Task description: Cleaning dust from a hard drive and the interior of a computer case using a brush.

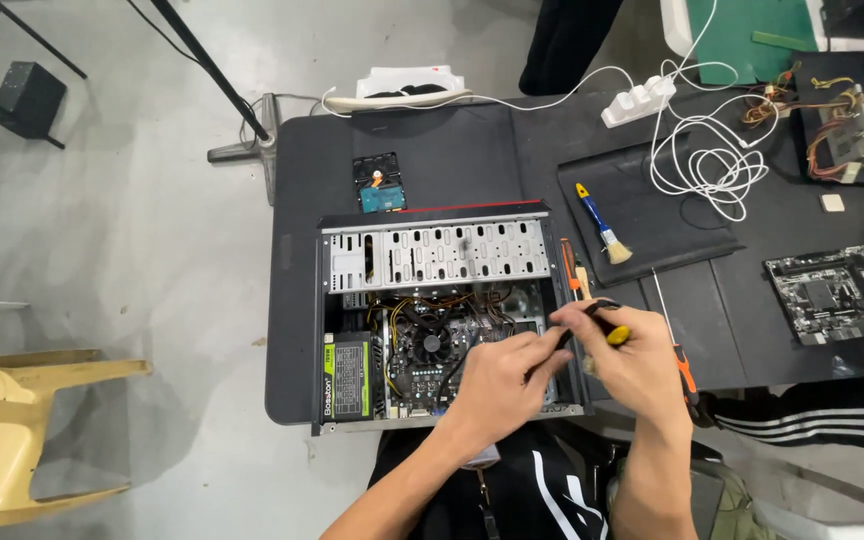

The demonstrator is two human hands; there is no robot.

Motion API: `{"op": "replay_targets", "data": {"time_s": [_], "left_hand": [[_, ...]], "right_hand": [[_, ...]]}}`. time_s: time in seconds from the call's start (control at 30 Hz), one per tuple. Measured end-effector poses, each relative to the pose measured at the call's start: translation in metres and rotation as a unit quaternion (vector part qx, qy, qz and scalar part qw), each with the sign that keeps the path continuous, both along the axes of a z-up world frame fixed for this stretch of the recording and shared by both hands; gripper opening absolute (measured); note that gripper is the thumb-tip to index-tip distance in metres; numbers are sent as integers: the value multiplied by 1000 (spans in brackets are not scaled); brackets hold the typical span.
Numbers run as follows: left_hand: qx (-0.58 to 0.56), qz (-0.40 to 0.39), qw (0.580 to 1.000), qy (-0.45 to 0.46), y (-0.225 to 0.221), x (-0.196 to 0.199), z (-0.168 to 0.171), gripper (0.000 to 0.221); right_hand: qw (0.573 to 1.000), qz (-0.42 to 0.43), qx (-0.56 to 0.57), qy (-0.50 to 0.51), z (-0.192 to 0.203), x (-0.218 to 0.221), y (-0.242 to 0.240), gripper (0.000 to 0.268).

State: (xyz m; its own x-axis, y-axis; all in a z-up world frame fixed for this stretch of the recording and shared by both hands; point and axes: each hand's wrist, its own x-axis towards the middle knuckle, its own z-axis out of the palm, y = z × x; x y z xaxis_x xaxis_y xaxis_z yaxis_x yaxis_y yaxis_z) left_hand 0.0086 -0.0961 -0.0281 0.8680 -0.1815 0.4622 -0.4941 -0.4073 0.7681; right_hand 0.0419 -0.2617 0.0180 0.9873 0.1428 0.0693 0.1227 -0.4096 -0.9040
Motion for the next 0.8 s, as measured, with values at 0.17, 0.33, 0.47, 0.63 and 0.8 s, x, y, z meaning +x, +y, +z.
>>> {"op": "replay_targets", "data": {"time_s": [0.17, 0.33, 0.47, 0.63, 0.8], "left_hand": [[112, 278, 940, -163, 28, 19, -1, 43], [-322, 49, 832, 449, 56, 52, 10, 92], [-300, -1, 856, 422, 67, 70, 1, 80], [-220, -134, 804, 535, 79, 75, -14, 69], [-259, -323, 681, 604, 68, 40, -16, 61]], "right_hand": [[986, -60, 76, -133, -13, 3, -9, 20], [972, 74, 191, -114, -21, 6, 1, 22], [960, 93, 255, -69, -32, 7, -10, 25], [936, 193, 288, -60, -2, -1, -13, 24], [941, 285, 182, -16, -2, -14, -10, 15]]}}
